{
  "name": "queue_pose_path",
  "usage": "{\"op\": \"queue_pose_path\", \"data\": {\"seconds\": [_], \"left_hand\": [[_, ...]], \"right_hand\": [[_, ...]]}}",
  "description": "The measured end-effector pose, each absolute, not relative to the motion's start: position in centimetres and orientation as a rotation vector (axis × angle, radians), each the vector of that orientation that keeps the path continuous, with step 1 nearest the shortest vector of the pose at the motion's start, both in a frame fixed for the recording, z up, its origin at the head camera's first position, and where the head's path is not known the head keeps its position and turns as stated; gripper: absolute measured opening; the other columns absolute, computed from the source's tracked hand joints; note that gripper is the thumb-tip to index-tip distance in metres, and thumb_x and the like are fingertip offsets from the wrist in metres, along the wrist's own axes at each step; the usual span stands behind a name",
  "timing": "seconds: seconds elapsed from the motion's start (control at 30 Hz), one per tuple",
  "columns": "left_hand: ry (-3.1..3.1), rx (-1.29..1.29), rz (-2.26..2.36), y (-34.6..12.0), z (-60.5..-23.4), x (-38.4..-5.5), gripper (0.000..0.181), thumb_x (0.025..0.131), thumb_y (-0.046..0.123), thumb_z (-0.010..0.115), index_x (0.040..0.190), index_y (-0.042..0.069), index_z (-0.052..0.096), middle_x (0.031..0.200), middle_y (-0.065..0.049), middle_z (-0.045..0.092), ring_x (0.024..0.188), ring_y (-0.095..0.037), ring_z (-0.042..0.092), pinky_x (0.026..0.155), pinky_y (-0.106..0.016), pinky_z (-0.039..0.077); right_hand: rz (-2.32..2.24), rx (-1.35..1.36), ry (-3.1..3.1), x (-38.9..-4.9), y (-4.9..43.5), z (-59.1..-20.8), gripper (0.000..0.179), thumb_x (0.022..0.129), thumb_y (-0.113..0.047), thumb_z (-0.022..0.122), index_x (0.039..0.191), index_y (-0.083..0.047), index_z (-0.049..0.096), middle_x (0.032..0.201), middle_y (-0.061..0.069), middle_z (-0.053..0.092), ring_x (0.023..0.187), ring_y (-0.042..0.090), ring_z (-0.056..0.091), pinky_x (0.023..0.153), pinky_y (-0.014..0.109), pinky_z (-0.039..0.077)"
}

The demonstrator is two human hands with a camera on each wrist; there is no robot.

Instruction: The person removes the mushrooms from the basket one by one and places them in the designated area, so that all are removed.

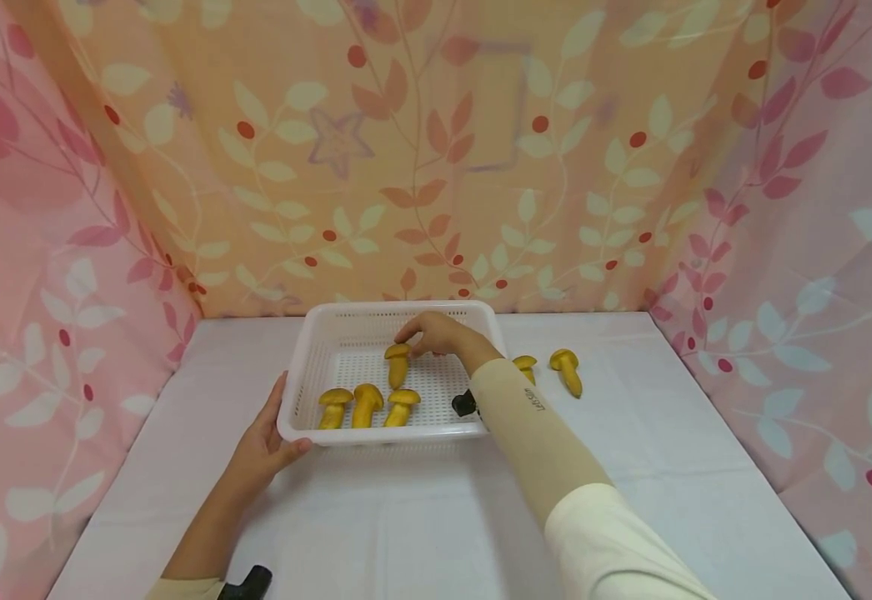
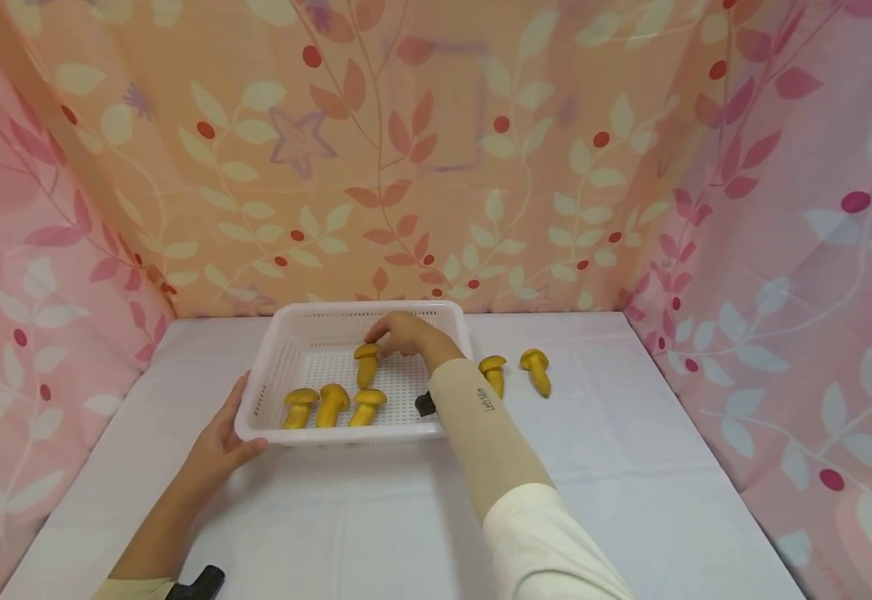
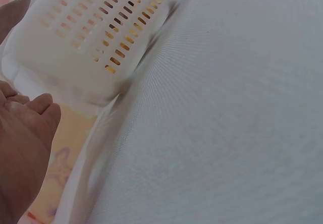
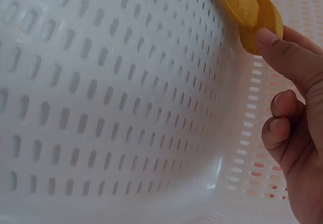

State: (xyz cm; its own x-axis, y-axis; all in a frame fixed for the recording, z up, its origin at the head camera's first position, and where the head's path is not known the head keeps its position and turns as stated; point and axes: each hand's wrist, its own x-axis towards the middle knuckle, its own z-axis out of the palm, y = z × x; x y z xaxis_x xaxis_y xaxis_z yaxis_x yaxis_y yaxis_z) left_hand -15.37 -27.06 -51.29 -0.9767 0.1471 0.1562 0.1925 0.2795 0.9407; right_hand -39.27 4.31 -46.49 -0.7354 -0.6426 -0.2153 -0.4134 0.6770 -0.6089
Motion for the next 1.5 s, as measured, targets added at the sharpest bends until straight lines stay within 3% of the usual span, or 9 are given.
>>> {"op": "queue_pose_path", "data": {"seconds": [0.1,0.27,0.63,0.93,1.2,1.5], "left_hand": [[-2.476,-0.343,-1.831,-27.1,-51.1,-15.4,0.106,0.091,0.012,0.078,0.166,0.035,0.006,0.173,0.009,0.009,0.157,-0.036,0.015,0.101,-0.018,0.045],[-2.439,-0.369,-1.882,-27.0,-50.9,-15.6,0.106,0.091,0.008,0.078,0.166,0.032,0.006,0.173,0.008,0.008,0.157,-0.036,0.013,0.100,-0.015,0.044],[-2.382,-0.432,-1.933,-27.0,-51.3,-15.6,0.107,0.090,0.002,0.077,0.166,0.030,0.006,0.174,0.004,0.006,0.158,-0.031,0.012,0.102,-0.014,0.043],[-2.396,-0.413,-1.936,-27.0,-51.8,-15.7,0.106,0.091,0.005,0.076,0.166,0.031,0.006,0.173,0.005,0.006,0.157,-0.036,0.012,0.102,-0.017,0.044],[-2.401,-0.368,-1.933,-27.1,-51.4,-15.4,0.105,0.092,0.007,0.077,0.166,0.029,0.006,0.173,0.006,0.007,0.157,-0.037,0.012,0.102,-0.016,0.044],[-2.401,-0.374,-1.938,-26.9,-51.4,-15.4,0.105,0.091,0.005,0.076,0.166,0.033,0.007,0.173,0.006,0.008,0.157,-0.036,0.013,0.102,-0.015,0.044]], "right_hand": [[-0.738,-0.870,2.505,-39.2,4.2,-46.3,0.037,0.090,-0.014,0.080,0.124,-0.026,0.076,0.130,-0.007,0.069,0.106,0.016,0.061,0.084,0.031,0.058],[-0.743,-0.917,2.541,-39.4,4.1,-46.4,0.032,0.091,-0.011,0.078,0.120,-0.023,0.077,0.122,-0.008,0.073,0.120,0.017,0.062,0.109,0.034,0.048],[-0.784,-0.934,2.575,-39.7,3.9,-46.7,0.022,0.093,-0.011,0.076,0.113,-0.018,0.079,0.117,-0.002,0.074,0.111,0.014,0.065,0.102,0.031,0.053],[-0.906,-0.970,2.584,-39.3,3.3,-45.5,0.018,0.095,-0.015,0.074,0.113,-0.018,0.079,0.116,-0.004,0.075,0.113,0.015,0.064,0.102,0.030,0.053],[-0.910,-1.062,2.664,-38.4,2.8,-43.1,0.019,0.095,-0.017,0.075,0.114,-0.021,0.079,0.118,-0.004,0.075,0.117,0.021,0.065,0.094,0.030,0.055],[-1.002,-1.136,2.701,-37.2,5.0,-40.0,0.022,0.094,-0.018,0.077,0.115,-0.023,0.079,0.118,-0.005,0.075,0.108,0.017,0.063,0.092,0.036,0.055]]}}
